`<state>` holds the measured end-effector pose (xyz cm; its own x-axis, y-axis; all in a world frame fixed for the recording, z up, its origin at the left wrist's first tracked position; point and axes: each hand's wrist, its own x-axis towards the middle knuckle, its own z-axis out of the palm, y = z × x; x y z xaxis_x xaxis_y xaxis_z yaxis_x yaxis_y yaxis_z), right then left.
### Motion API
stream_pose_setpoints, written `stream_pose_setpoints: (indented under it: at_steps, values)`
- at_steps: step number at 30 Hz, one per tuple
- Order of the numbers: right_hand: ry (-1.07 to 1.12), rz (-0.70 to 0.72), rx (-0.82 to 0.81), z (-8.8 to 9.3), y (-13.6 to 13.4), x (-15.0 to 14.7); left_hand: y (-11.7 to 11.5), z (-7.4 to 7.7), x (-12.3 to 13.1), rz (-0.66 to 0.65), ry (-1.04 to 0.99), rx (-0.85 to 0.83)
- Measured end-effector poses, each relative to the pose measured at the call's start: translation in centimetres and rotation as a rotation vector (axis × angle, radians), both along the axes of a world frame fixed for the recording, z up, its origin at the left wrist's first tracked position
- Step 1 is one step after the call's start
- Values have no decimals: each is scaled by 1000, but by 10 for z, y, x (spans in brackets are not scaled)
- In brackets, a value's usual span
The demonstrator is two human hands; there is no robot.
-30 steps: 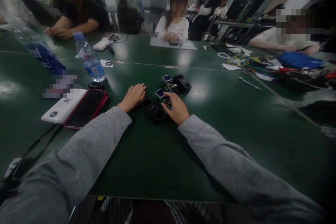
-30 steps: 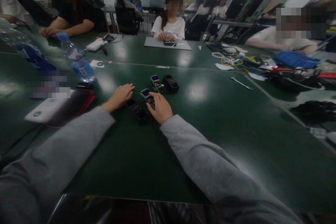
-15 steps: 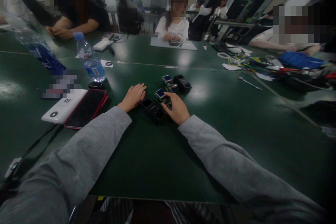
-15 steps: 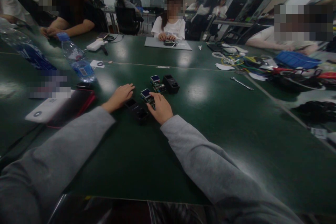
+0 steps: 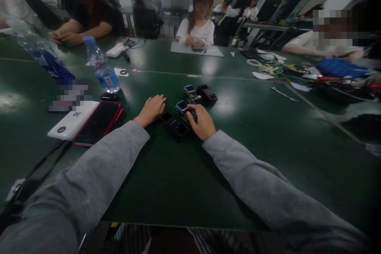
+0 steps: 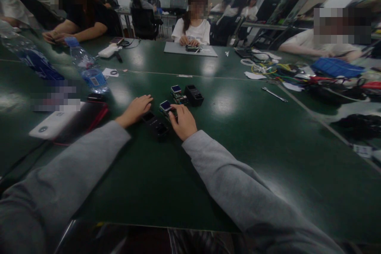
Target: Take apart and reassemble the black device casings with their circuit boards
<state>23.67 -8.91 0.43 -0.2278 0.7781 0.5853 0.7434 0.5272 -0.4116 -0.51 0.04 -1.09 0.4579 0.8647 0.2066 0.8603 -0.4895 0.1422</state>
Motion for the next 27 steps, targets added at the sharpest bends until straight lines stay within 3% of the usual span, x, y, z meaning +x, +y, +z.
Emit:
stream_pose_setpoints:
  at_steps: [14, 18, 22, 27]
  values:
    - [210, -108, 56, -1, 16, 22, -1, 2, 0, -9, 8, -4]
    - [79, -209, 77, -12, 31, 41, -1, 2, 0, -6, 11, 8]
    - [-103, -244, -25, -23, 36, 48, -2, 3, 0, -6, 17, 2]
    - [-229, -257, -109, -20, 29, 42, 0, 2, 0, -1, 12, -9]
